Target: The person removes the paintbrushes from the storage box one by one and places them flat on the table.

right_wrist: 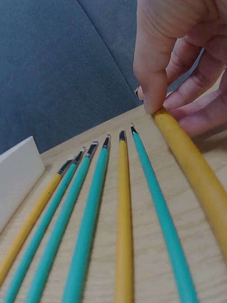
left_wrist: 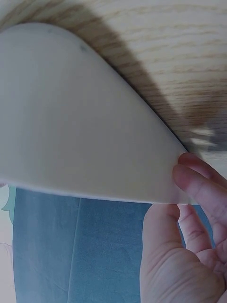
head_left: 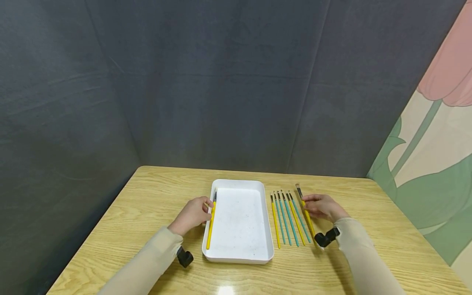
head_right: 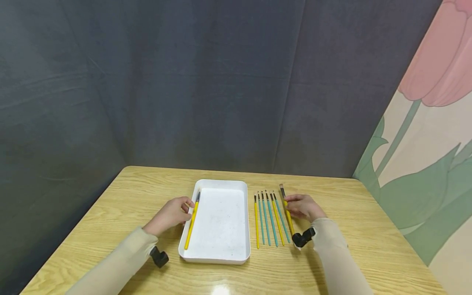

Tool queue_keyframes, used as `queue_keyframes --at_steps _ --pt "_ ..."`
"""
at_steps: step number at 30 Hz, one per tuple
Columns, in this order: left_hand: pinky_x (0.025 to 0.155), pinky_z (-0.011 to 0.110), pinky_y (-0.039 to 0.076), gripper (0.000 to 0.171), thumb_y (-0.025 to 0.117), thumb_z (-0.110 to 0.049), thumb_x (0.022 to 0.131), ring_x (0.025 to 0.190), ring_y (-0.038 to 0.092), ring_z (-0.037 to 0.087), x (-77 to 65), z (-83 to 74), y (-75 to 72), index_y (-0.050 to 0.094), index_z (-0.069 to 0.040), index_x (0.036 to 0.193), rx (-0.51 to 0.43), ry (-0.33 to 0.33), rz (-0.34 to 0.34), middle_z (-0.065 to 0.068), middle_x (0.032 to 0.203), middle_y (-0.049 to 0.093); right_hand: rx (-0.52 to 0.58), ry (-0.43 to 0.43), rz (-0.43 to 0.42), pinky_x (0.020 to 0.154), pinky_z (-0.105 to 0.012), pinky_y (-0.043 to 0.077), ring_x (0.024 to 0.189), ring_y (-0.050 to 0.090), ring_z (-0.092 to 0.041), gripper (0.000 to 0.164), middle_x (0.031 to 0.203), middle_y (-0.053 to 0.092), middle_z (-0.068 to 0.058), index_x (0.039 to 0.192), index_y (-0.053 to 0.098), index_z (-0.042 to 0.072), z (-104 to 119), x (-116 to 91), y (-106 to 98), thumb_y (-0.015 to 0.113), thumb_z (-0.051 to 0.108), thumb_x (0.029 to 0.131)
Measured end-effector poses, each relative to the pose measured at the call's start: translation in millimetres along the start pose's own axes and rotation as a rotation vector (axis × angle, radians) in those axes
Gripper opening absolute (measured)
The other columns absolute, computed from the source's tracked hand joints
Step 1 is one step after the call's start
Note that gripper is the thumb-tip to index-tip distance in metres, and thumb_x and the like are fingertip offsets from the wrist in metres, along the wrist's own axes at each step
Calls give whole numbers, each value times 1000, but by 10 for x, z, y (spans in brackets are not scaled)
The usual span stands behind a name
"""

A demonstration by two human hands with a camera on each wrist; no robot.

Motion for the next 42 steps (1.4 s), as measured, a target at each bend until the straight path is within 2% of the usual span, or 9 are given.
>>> queue_keyframes --at_steps 7,23,35,42 --pt "53 26 46 28 64 2 80 59 55 17 -21 -30 -10 63 -2 108 -5 10 -1 9 83 55 -16 32 -23 70 -28 56 75 63 -9 36 90 65 -1 129 52 -8 -48 44 10 55 1 94" --pt "52 26 46 28 64 2 81 58 55 17 0 -16 0 62 -2 108 -14 1 3 8 82 55 -37 38 -42 70 -27 56 74 62 -9 35 88 66 0 125 55 -8 -83 87 47 58 -1 92" --pt "53 26 47 27 65 1 81 60 55 17 3 -22 -26 62 -2 108 -2 8 -4 9 83 55 -49 15 -60 68 -25 56 75 65 -8 34 85 67 1 124 56 -9 -79 129 71 60 -1 90" --pt "54 27 47 28 64 2 81 61 55 17 3 -2 8 62 -3 108 -4 -4 10 9 84 55 -86 -4 -63 68 -26 56 77 66 -8 34 88 68 -1 123 53 -13 -70 108 91 59 -2 91"
Point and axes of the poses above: each hand's wrist, its own x-axis towards the middle knuckle, its own y-axis out of the palm, z = x × y, the point moved 9 cm from there along x, towards the middle knuckle
